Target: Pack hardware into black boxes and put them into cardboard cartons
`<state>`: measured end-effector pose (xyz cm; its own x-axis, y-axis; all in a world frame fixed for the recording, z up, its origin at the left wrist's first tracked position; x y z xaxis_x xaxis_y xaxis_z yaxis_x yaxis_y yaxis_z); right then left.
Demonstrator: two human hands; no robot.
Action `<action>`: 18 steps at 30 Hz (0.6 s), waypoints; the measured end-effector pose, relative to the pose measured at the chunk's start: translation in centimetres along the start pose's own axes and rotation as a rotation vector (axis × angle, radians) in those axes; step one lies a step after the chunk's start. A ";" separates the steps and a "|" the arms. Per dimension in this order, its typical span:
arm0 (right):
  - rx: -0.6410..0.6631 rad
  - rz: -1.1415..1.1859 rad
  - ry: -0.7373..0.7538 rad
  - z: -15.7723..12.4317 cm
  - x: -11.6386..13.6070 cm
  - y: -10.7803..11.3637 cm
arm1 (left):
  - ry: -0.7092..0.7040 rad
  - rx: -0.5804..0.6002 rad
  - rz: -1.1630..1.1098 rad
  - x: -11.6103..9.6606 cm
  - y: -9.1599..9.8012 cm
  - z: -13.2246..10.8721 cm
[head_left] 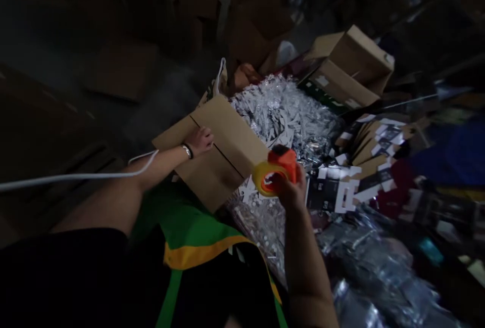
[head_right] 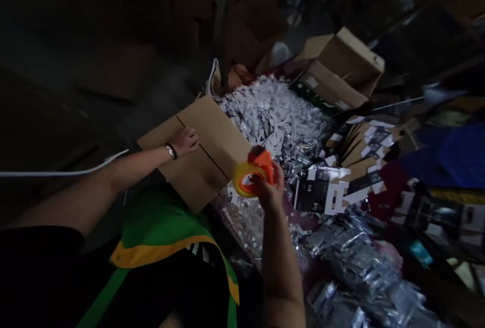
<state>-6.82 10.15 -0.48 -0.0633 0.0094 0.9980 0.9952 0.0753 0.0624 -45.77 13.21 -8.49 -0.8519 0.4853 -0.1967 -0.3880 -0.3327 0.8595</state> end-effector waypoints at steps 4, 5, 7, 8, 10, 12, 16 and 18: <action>-0.027 -0.385 0.252 1.9 -0.8 -10.8 | -0.011 0.096 -0.040 -0.1 0.0 0.1; -0.070 -0.533 0.304 2.1 -1.4 -12.4 | -0.009 0.114 -0.064 -0.1 0.0 0.1; -0.129 -0.821 0.338 2.2 -3.0 -14.1 | -0.005 0.119 -0.122 0.0 0.3 0.1; -0.127 -0.937 0.328 2.1 -3.8 -14.4 | -0.004 0.104 -0.161 0.1 0.6 0.0; -0.103 -1.085 0.312 1.8 -5.0 -14.4 | 0.040 0.022 -0.280 0.1 1.2 0.0; -0.078 -1.147 0.316 1.6 -5.5 -14.1 | 0.216 -0.126 -0.472 0.2 2.2 0.0; -0.078 -1.179 0.288 1.7 -5.4 -14.0 | 0.616 -0.091 -1.150 -0.5 3.8 0.4; -0.066 -1.174 0.290 1.8 -5.3 -14.0 | 0.638 0.087 -1.502 -1.6 4.0 0.8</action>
<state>-20.59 10.79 -6.66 -0.9197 -0.2549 0.2987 0.3453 -0.1630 0.9242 -45.67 11.76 -4.39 0.2436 -0.0888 -0.9658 -0.9540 0.1578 -0.2551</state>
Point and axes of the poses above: each hand's wrist, its own z-axis towards the middle knuckle, its own y-axis out of the back of the hand, x = y × z, the point moved 1 cm from there along z, towards the middle knuckle, and after that the axes turned 12 degrees about -y, right-handed, at the moved point
